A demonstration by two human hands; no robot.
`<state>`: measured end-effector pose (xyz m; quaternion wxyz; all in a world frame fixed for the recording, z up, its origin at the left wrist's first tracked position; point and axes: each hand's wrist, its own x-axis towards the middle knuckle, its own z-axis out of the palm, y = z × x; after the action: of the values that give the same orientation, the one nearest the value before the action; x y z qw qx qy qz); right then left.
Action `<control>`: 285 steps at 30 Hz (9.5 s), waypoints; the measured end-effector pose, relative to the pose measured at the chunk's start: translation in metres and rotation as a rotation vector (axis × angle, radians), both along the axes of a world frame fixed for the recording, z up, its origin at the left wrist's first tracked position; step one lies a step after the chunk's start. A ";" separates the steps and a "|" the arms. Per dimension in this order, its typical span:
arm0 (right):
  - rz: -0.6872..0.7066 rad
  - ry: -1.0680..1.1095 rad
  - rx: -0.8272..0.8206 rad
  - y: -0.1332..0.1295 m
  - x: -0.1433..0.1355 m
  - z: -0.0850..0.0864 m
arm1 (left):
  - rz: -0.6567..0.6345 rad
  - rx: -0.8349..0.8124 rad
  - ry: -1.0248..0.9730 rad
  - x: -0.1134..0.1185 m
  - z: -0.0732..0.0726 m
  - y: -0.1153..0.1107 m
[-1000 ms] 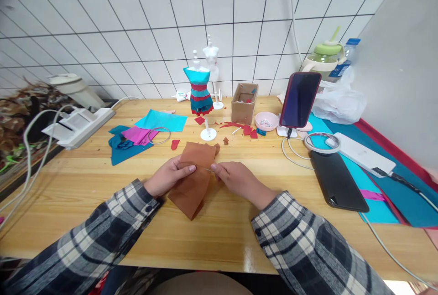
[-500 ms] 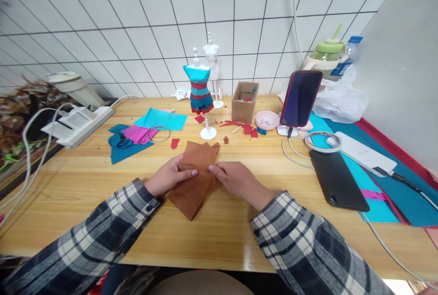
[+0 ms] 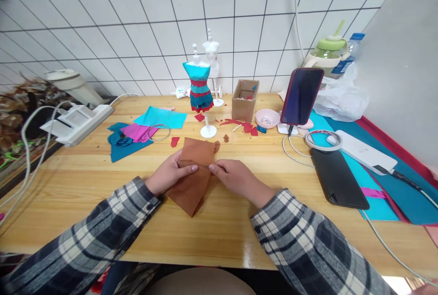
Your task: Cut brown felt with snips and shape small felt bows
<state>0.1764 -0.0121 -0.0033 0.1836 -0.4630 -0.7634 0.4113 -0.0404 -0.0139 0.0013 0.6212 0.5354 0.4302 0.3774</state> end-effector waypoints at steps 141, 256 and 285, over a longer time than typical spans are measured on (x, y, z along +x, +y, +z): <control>0.045 -0.067 0.046 -0.004 -0.013 -0.001 | -0.071 0.152 0.146 0.009 -0.005 -0.004; -0.059 -0.069 0.138 -0.009 -0.020 0.001 | -0.080 0.108 0.092 0.011 -0.007 -0.003; -0.013 -0.065 0.113 -0.006 -0.018 -0.003 | -0.094 0.165 0.182 0.009 -0.004 -0.005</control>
<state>0.1583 -0.0183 -0.0058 0.1872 -0.4700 -0.7880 0.3509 -0.0319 -0.0188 -0.0023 0.5505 0.6363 0.4265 0.3320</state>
